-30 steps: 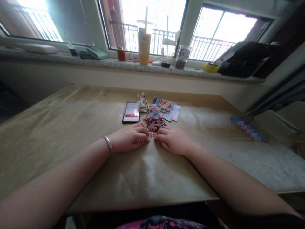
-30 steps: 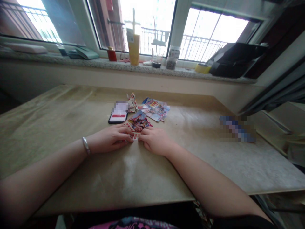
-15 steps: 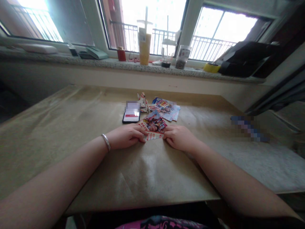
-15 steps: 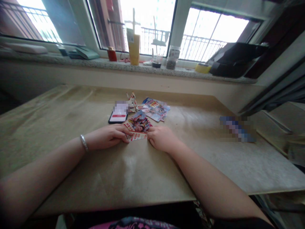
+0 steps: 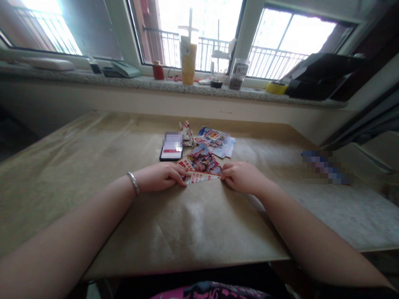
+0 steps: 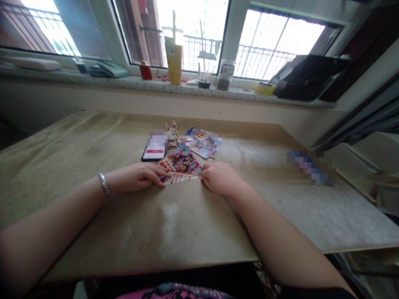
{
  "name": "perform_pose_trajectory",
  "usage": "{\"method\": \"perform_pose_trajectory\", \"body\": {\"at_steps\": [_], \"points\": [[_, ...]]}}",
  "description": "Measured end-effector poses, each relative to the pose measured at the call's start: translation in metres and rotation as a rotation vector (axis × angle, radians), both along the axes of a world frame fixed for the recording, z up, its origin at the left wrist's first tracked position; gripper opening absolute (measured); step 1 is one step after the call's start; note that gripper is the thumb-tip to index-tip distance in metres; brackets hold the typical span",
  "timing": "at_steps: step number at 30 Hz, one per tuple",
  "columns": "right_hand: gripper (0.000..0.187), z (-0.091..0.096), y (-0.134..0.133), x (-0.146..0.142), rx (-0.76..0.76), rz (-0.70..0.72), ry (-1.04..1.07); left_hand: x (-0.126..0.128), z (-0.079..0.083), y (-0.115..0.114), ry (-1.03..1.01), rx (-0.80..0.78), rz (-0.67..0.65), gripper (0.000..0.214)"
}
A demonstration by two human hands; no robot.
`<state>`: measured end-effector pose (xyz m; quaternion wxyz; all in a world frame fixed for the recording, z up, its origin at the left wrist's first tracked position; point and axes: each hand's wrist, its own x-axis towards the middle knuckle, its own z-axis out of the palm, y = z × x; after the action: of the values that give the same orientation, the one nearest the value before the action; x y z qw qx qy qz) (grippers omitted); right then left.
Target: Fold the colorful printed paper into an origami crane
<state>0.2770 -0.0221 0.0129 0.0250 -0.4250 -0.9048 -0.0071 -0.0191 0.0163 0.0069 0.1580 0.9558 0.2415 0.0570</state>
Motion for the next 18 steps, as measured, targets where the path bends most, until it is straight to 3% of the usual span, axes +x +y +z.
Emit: {"method": "perform_pose_trajectory", "body": {"at_steps": [18], "points": [[0.028, 0.007, 0.005, 0.017, -0.006, -0.039, -0.037, -0.008, -0.002, 0.005, -0.038, -0.060, -0.018, 0.040]]}}
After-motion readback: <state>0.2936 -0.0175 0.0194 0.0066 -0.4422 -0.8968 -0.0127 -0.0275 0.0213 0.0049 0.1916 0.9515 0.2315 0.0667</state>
